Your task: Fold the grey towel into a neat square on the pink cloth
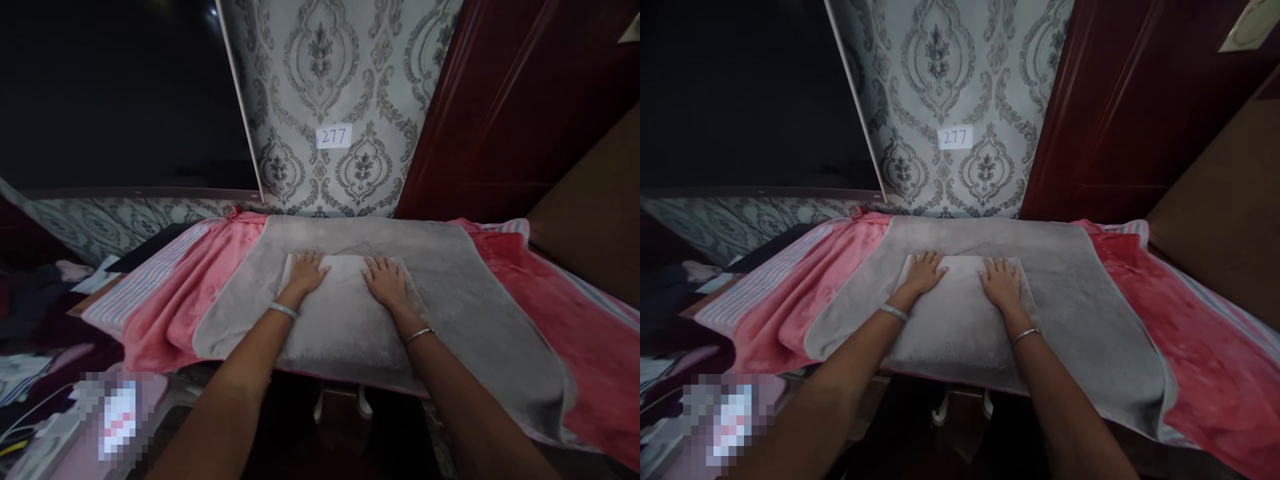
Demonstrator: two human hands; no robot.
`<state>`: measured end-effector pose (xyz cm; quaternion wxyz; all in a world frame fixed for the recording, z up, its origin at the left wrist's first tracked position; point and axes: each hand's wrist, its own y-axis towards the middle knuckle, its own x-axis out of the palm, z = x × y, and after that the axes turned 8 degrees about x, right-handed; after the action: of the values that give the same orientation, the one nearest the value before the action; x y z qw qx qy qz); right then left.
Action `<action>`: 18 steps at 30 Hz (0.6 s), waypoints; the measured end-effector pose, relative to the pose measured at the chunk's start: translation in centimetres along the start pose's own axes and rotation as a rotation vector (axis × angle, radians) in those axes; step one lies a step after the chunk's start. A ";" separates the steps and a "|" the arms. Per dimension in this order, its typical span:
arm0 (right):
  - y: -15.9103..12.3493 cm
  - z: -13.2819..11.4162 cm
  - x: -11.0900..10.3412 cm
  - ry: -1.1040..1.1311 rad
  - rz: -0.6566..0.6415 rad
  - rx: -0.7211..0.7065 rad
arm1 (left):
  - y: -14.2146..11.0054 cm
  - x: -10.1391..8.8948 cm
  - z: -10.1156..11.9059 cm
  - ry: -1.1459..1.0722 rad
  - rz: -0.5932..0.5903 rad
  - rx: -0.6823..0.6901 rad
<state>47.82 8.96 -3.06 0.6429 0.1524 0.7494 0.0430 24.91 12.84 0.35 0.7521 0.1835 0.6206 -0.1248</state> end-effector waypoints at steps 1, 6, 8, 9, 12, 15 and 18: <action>0.0 0.0 0.0 0.002 -0.003 -0.001 | -0.6 -0.3 -1.2 -0.033 0.014 -0.040; -0.1 -0.1 -0.4 0.011 -0.036 0.000 | -4.2 -2.2 -6.3 -0.170 0.046 -0.193; 0.1 -0.3 -0.9 0.016 -0.059 0.007 | -5.3 -3.2 -6.9 -0.157 0.038 -0.224; 0.2 -0.4 -1.3 0.026 -0.088 0.016 | -5.7 -3.7 -6.8 -0.150 0.039 -0.236; 0.5 -0.7 -2.9 0.071 -0.209 0.050 | -6.4 -4.7 -4.8 -0.136 0.049 -0.214; -1.0 -0.5 -4.6 0.099 -0.206 0.026 | -7.1 -4.4 -0.9 -0.113 0.061 -0.042; -5.1 0.3 -5.1 0.082 -0.060 -0.082 | -8.7 -2.6 3.2 -0.053 0.089 0.180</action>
<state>47.83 2.66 0.43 0.6185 0.1014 0.7769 0.0608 23.62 3.54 2.41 0.7537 0.2743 0.5778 -0.1513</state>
